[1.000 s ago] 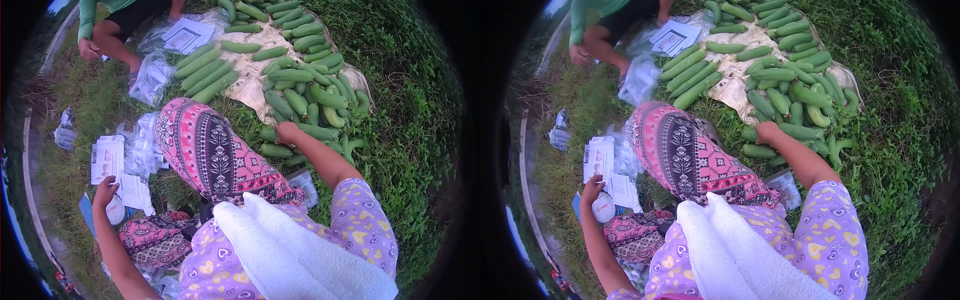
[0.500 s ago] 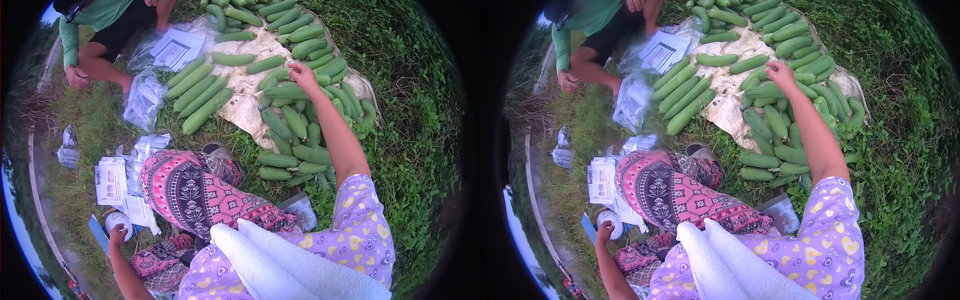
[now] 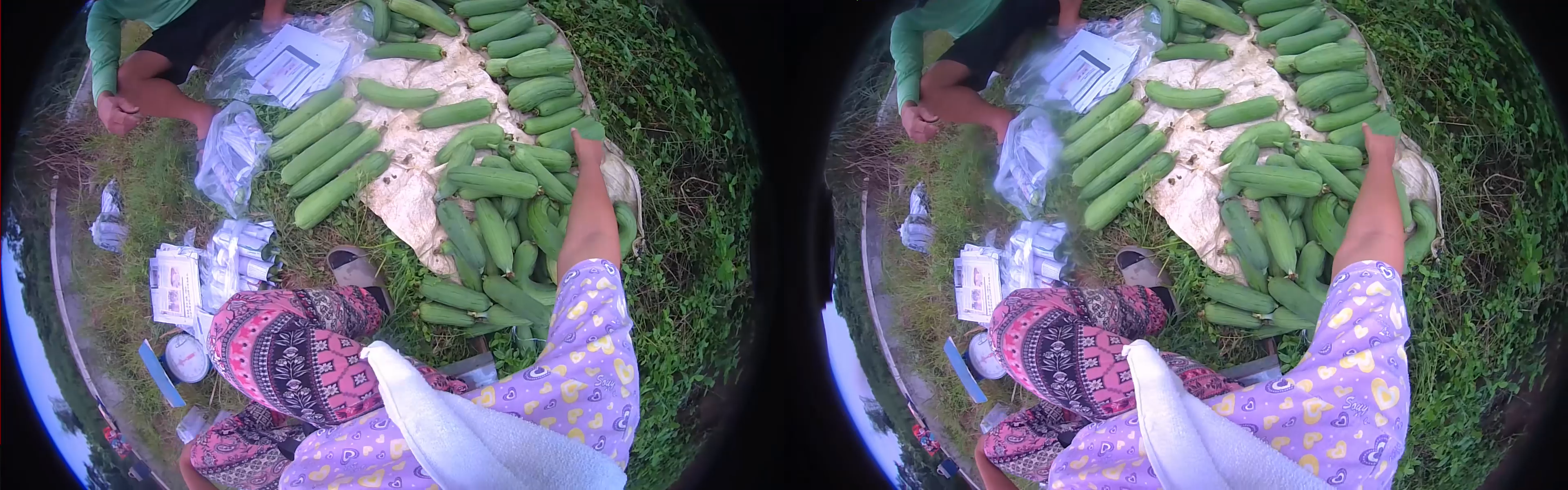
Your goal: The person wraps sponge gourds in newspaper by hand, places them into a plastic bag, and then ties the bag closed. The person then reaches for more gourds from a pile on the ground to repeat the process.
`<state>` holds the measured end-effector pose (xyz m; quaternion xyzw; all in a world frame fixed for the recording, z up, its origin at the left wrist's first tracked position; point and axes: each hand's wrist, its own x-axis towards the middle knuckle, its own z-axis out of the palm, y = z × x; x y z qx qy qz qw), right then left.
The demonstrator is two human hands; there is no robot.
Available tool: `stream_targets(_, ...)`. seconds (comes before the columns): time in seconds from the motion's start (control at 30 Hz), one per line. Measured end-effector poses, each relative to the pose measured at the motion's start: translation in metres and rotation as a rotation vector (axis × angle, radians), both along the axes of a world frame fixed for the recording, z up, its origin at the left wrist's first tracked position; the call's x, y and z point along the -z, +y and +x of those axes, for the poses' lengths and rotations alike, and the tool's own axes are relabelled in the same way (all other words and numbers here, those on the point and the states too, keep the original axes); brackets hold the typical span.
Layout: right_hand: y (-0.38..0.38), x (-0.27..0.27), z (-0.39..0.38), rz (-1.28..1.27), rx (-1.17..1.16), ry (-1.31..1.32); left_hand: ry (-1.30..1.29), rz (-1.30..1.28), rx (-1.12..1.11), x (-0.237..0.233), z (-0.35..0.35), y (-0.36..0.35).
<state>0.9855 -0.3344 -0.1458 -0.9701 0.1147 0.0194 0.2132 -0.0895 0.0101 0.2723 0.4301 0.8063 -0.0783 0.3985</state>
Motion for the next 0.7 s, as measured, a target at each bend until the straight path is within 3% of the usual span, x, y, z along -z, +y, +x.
stream_targets(0.07, 0.011, 0.008, -0.005, -0.111, -0.024, 0.029, -0.013, -0.029, -0.082, -0.004, -0.005, -0.015)
stream_targets(0.13, 0.035, -0.03, -0.036, -0.195, 0.068, 0.116, -0.019, -0.045, -0.134, -0.006, -0.005, -0.02)
stream_targets(0.27, 0.022, -0.007, -0.013, -0.186, 0.083, 0.117, -0.052, -0.056, -0.173, -0.004, -0.004, -0.014)
stream_targets(0.33, 0.018, 0.006, -0.007, -0.057, 0.164, 0.082, -0.076, -0.054, -0.193, -0.003, -0.009, -0.012)
stream_targets(0.43, 0.014, 0.003, -0.03, 0.9, 0.375, -0.173, -0.104, -0.059, -0.203, 0.001, -0.014, -0.005)
stream_targets(0.57, -0.005, -0.009, -0.026, 0.936, 0.384, -0.428, -0.157, -0.07, -0.202, 0.014, -0.017, 0.015)
stream_targets(0.7, 0.008, -0.088, -0.048, 1.295, 0.181, -0.463, -0.235, -0.063, -0.194, 0.029, -0.025, 0.033)
